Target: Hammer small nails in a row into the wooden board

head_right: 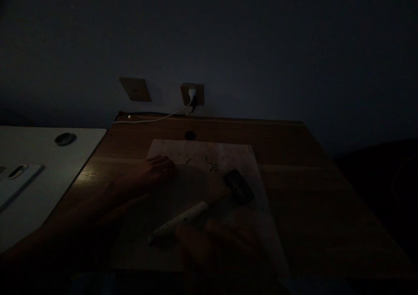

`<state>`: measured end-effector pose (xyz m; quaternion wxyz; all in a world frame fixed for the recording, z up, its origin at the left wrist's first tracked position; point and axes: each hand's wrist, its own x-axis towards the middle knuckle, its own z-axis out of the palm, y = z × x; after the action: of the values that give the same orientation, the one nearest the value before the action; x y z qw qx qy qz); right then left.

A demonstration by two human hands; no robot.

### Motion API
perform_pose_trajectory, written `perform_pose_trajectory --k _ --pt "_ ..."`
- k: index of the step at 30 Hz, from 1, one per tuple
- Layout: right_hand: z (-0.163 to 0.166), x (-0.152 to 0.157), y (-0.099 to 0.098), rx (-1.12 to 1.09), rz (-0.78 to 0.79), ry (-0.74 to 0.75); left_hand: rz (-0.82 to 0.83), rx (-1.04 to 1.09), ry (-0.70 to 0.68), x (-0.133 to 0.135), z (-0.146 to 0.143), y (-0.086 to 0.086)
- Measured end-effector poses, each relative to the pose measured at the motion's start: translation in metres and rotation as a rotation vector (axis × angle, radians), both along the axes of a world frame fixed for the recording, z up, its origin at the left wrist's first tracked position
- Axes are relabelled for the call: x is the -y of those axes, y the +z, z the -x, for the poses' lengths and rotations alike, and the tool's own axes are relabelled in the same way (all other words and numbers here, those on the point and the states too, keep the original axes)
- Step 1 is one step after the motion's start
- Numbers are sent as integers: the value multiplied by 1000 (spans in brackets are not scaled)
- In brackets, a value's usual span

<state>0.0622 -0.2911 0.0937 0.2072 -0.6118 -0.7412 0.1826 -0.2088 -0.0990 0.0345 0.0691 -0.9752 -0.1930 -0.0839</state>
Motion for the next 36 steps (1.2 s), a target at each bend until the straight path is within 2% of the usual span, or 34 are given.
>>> perform_pose_trajectory --k 2,3,4,6,10,15,20,23,26,29,31,33,36 --pt "8 -14 -20 -6 115 -2 -43 2 -8 -4 0 -2" --pt "12 -21 -30 24 218 -52 -62 5 -15 -6 0 -3" --pt "16 -26 -39 54 250 -144 -79 3 -19 -8 0 -4" --pt "21 -33 -50 34 319 -181 -113 -2 -19 -11 1 -4" --pt "18 -34 -55 -347 456 -294 -143 -32 -17 -11 1 -1" --pt "3 -24 -55 -710 327 -539 -131 -18 -60 -5 -2 4" --pt "-5 -33 -46 -831 323 -576 -158 -3 -112 2 -3 3" --pt "-10 -51 -45 -843 206 -525 -95 6 -95 -2 0 1" --pt "-14 -71 -45 -822 99 -487 97 192 52 -16 5 -6" --pt "-9 -85 -44 -850 150 -466 369 484 323 -34 7 -18" --pt "0 -90 -42 -829 187 -447 487 601 461 -43 6 -26" --pt "11 -93 -40 -781 251 -420 528 631 517 -48 5 -33" --pt "25 -95 -36 -728 349 -371 542 643 522 -48 5 -38"
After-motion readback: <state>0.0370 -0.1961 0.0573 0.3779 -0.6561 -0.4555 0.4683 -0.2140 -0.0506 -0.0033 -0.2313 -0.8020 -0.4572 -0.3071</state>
